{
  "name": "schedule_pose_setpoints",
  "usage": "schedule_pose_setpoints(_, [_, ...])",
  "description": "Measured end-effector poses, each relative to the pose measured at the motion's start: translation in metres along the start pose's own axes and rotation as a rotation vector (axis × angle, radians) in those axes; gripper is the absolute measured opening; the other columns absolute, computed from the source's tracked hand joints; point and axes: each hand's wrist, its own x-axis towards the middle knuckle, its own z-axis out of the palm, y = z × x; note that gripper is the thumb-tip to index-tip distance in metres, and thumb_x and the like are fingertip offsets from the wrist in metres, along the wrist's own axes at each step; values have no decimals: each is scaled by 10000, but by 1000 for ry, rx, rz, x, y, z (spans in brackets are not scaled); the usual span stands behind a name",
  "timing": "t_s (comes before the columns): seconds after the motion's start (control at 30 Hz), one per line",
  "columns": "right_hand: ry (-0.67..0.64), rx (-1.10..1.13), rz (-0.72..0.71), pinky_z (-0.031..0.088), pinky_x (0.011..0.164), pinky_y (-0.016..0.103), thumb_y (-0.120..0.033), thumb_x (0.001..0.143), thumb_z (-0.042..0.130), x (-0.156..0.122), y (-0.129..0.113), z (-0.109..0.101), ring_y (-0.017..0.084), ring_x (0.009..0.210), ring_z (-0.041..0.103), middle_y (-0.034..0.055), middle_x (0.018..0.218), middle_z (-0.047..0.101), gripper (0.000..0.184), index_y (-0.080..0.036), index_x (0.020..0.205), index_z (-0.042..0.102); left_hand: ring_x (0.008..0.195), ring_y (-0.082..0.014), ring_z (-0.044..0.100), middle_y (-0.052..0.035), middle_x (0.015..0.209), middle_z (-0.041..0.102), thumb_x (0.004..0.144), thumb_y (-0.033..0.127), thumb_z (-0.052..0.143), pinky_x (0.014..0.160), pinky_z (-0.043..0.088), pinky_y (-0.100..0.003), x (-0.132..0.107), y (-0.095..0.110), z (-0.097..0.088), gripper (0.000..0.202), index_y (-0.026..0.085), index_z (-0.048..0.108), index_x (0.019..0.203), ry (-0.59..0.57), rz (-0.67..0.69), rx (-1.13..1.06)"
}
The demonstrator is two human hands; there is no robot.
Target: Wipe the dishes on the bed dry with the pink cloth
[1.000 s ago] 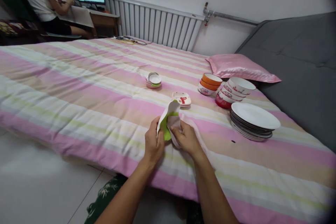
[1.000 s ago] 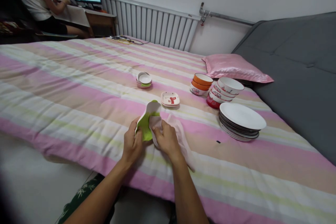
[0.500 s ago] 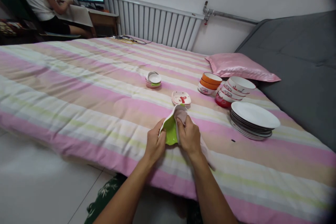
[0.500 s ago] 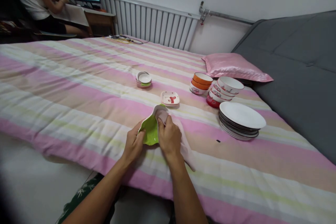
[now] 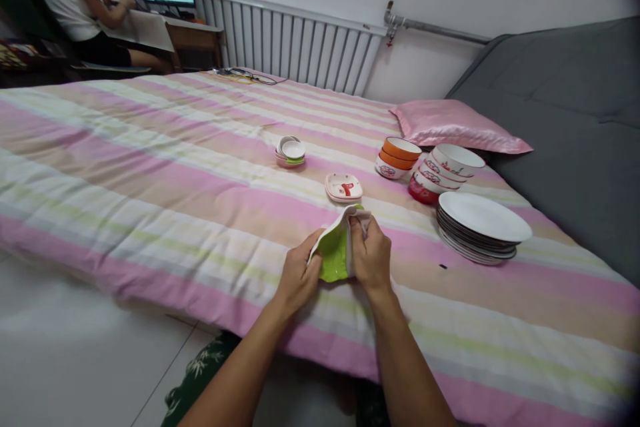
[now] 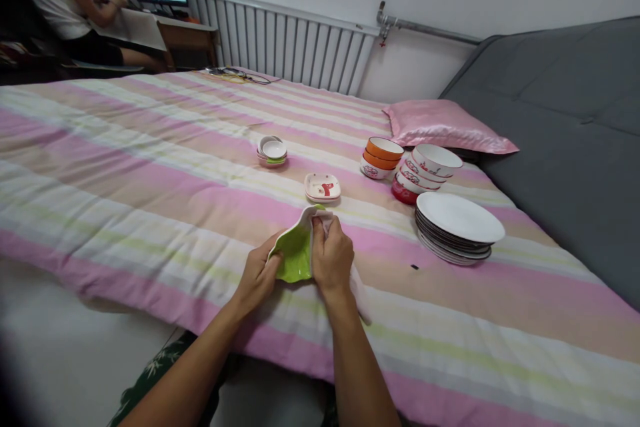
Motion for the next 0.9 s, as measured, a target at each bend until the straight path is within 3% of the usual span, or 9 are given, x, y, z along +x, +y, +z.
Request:
schedule_pose_setpoints(0.13, [11, 5, -2, 356, 627, 276, -488, 886, 368, 2, 0, -3, 209, 694, 574, 70, 756, 645, 358, -193, 903, 570, 1014, -189, 572, -34, 1153, 636, 782, 101, 361, 879, 401, -250, 0, -1, -4, 509, 174, 549, 1249, -36, -22, 52])
schedule_pose_setpoints(0.3, [-5, 17, -52, 348, 624, 262, -471, 886, 402, 5, 5, -9, 179, 670, 545, 31, 728, 621, 320, -209, 897, 584, 757, -159, 571, -14, 929, 669, 770, 111, 357, 713, 410, -232, -1, -3, -10, 491, 173, 588, 1199, -81, -84, 91])
schedule_pose_setpoints(0.5, [-21, 26, -21, 305, 551, 237, -512, 831, 485, 7, 13, -9, 131, 551, 421, -48, 556, 470, 337, -212, 678, 495, 679, -154, 523, -10, 783, 626, 757, 135, 354, 649, 380, -238, -2, -3, -8, 443, 149, 631, 1103, -74, -130, 110])
schedule_pose_setpoints(0.73, [-106, 57, 139, 367, 615, 248, -437, 702, 629, 8, 13, -4, 156, 663, 537, -26, 714, 622, 241, -222, 806, 596, 716, -168, 531, -26, 826, 644, 762, 158, 345, 651, 376, -249, -3, -10, -3, 435, 159, 641, 1080, -24, -148, 114])
schedule_pose_setpoints(0.9, [-181, 67, 146, 392, 629, 274, -414, 648, 651, 7, 16, -2, 182, 687, 562, -1, 769, 649, 292, -211, 851, 598, 698, -164, 517, -16, 794, 630, 773, 172, 341, 634, 366, -246, -3, -11, -3, 407, 164, 656, 1031, -13, -158, 89])
